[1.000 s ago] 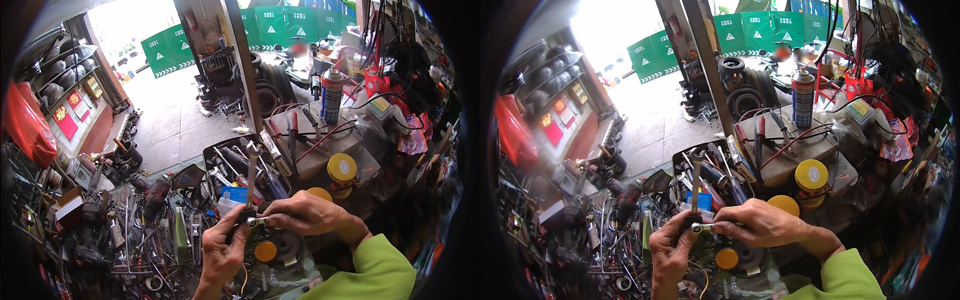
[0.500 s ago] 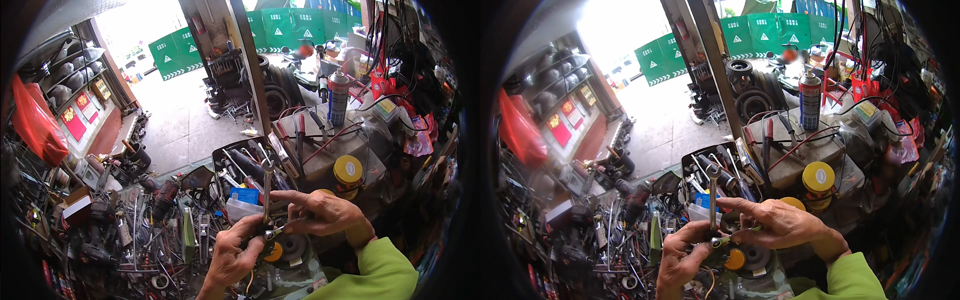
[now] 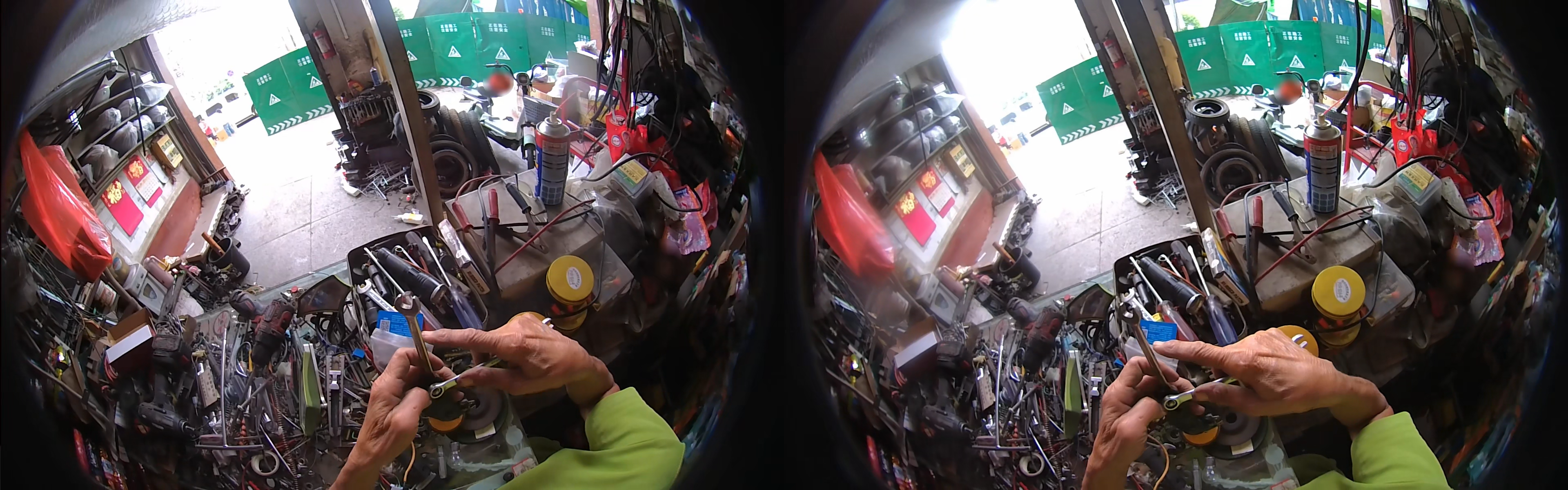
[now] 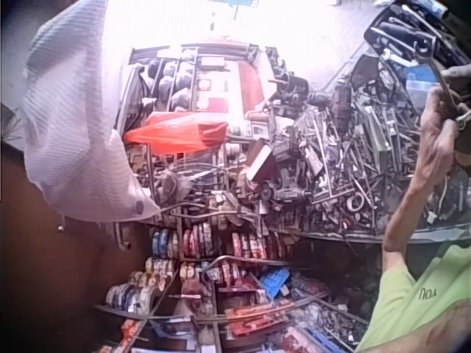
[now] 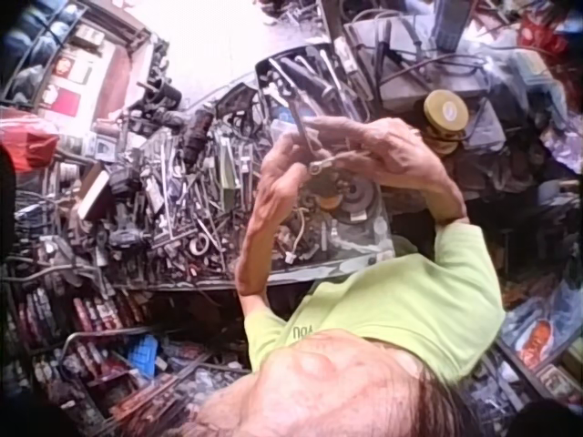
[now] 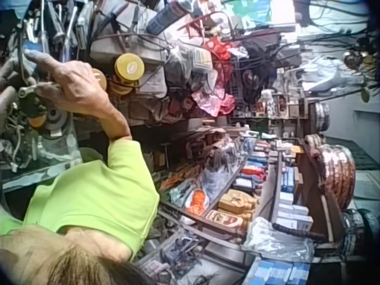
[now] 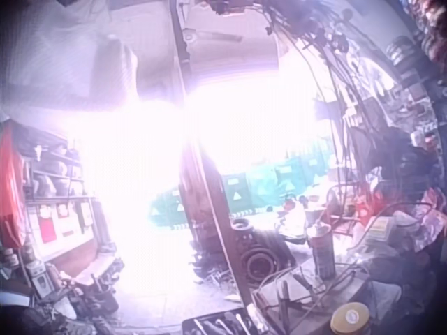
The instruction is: The person disassembles a small black electrical component, removes a screw, and uses a wrench to tighten a bolt. They then reassemble the component and continue adjusting it with their hands.
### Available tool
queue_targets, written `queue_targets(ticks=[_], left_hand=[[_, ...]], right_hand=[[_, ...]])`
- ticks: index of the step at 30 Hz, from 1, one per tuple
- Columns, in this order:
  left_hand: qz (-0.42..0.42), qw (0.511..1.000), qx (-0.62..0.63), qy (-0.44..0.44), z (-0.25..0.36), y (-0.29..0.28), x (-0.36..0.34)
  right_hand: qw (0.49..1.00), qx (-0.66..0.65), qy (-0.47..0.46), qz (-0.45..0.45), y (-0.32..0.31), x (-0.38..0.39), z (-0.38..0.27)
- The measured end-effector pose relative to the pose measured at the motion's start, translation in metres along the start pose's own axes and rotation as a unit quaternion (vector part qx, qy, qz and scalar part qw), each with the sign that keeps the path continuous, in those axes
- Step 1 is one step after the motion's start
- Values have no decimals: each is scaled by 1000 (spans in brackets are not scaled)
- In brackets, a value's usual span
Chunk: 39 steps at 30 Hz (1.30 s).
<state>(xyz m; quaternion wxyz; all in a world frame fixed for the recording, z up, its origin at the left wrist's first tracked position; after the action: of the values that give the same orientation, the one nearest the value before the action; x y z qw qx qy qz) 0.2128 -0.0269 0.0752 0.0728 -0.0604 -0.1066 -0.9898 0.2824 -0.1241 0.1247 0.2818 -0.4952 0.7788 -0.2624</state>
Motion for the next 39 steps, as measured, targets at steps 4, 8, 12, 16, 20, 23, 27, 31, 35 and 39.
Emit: queue_targets(ticks=[4,8,12,16,20,23,27,31,35,39], left_hand=[[12,999,0,42,3,-3,-3],[52,996,-57,49,-2,-9,-9],[54,998,-20,32,-8,-16,-12],[45,998,-1,43,-4,-16,-14],[19,997,45,64,-1,-14,-10],[-8,993,76,95,10,-7,-6],[-3,990,48,130,16,-9,-2],[27,987,5,160,23,-14,0],[35,982,7,183,30,-14,3],[131,967,34,218,36,-30,6]], right_hand=[[998,50,-13,39,-7,2,-6],[995,92,-6,39,-5,-1,-11],[990,91,-51,90,-3,2,-9],[987,96,-28,126,-5,4,-1],[987,44,-20,155,-2,10,8],[980,-20,-39,193,-2,14,10],[972,-103,-48,207,2,18,10],[967,-158,-9,200,10,15,17],[949,-201,-29,241,14,17,16],[938,-163,-71,298,4,24,2]])
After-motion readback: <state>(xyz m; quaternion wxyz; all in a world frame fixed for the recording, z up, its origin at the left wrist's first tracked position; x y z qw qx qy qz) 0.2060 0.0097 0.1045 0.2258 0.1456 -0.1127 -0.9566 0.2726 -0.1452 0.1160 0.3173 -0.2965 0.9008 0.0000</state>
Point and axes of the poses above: each hand's wrist, its own x-axis away from the middle knuckle, its own y-axis out of the palm, z = x × y, the point moved 10 cm from there along -x, towards the middle knuckle
